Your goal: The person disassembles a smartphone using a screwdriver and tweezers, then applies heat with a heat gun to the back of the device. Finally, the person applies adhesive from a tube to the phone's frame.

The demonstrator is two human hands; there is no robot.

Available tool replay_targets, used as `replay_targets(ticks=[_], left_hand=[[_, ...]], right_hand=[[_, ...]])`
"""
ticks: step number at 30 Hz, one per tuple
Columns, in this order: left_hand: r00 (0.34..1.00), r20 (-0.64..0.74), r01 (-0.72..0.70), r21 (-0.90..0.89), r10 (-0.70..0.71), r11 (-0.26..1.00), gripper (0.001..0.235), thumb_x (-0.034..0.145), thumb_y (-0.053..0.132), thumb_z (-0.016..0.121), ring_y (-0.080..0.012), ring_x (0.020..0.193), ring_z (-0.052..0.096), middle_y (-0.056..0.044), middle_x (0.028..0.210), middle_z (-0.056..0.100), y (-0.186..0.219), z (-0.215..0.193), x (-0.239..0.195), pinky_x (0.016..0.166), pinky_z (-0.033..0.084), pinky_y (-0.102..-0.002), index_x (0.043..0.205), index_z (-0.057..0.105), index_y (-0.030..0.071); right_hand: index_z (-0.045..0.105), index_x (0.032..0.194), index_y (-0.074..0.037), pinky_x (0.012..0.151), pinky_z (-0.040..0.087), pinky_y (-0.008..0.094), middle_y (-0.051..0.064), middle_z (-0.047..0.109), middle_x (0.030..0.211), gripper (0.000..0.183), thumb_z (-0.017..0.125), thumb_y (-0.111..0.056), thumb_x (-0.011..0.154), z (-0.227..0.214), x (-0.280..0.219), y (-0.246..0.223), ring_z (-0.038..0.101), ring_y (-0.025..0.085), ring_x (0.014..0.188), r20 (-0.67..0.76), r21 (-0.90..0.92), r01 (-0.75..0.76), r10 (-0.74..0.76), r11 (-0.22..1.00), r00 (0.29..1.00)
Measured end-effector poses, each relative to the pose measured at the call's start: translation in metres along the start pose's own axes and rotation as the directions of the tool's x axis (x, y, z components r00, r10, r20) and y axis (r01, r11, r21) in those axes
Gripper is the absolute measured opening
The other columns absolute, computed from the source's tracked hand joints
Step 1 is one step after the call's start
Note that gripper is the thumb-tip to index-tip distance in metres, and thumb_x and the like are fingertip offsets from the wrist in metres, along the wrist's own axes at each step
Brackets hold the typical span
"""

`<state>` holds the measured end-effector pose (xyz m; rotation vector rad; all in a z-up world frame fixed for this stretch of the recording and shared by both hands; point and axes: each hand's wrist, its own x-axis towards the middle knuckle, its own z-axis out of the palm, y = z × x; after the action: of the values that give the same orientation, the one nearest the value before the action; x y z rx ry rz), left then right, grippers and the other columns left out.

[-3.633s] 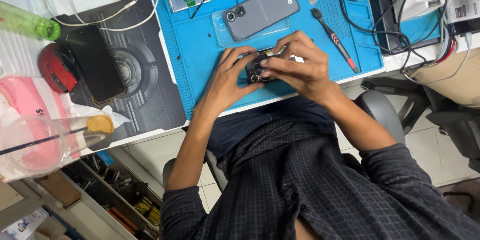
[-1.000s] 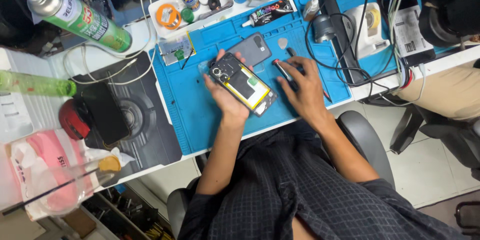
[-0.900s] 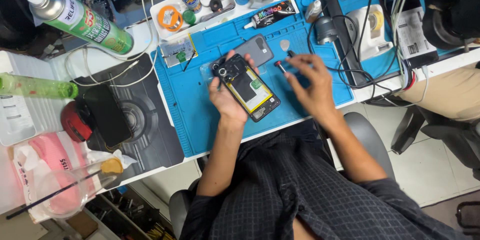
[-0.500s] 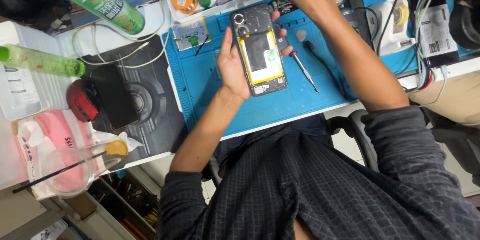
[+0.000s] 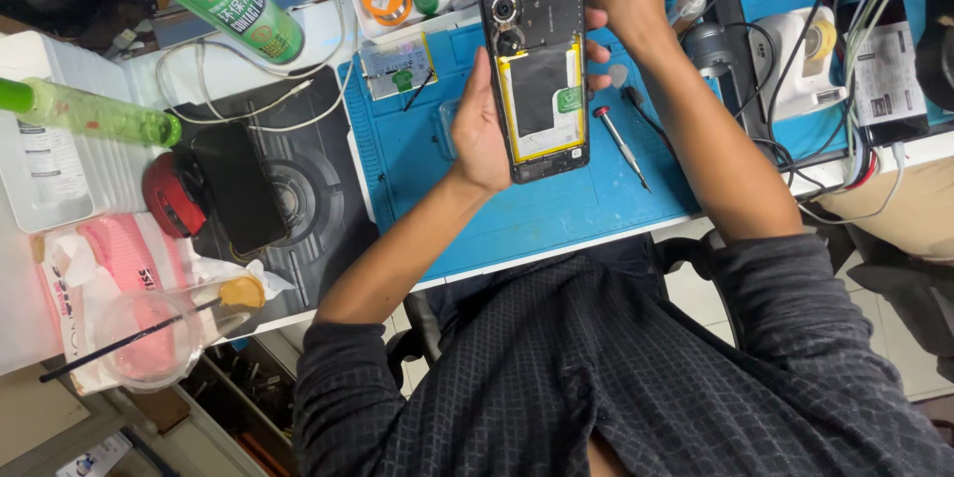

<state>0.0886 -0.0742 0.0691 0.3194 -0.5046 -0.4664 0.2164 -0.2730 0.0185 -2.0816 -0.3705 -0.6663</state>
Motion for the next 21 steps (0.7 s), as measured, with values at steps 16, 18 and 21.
replay_targets(ticks=[16,18,21], left_hand=[[0.991,-0.132,-0.047,-0.308,0.007,0.950,0.070,0.118,0.053,0.023,-0.0303,0.132,0.055,-0.022,0.147,0.052,-0.022,0.029,-0.032,0.115,0.047,-0.054,0.153,0.044,-0.003],[0.990,-0.144,-0.050,-0.335,0.001,0.941,0.070,0.116,0.054,0.023,-0.0303,0.133,0.055,-0.023,0.148,0.050,-0.026,0.030,-0.036,0.113,0.048,-0.055,0.154,0.043,-0.002],[0.983,-0.182,-0.055,-0.292,0.001,0.955,0.070,0.115,0.054,0.023,-0.0302,0.130,0.056,-0.024,0.152,0.047,-0.031,0.028,-0.041,0.110,0.050,-0.055,0.155,0.041,-0.001]], right_hand=[[0.063,0.105,0.004,0.062,0.048,0.028,0.007,0.060,0.081,0.033,0.092,-0.007,0.093,-0.054,-0.030,-0.031,0.059,0.015,0.071,0.013,-0.055,-0.043,0.044,0.998,0.999],[0.063,0.105,0.004,0.065,0.048,0.028,0.007,0.064,0.083,0.028,0.087,-0.006,0.095,-0.061,-0.030,-0.032,0.060,0.014,0.073,0.067,-0.038,-0.038,0.040,0.999,0.997],[0.063,0.106,0.005,0.070,0.049,0.028,0.008,0.068,0.087,0.018,0.077,-0.006,0.101,-0.075,-0.028,-0.037,0.063,0.012,0.076,0.197,-0.003,-0.069,0.068,0.998,0.978]])
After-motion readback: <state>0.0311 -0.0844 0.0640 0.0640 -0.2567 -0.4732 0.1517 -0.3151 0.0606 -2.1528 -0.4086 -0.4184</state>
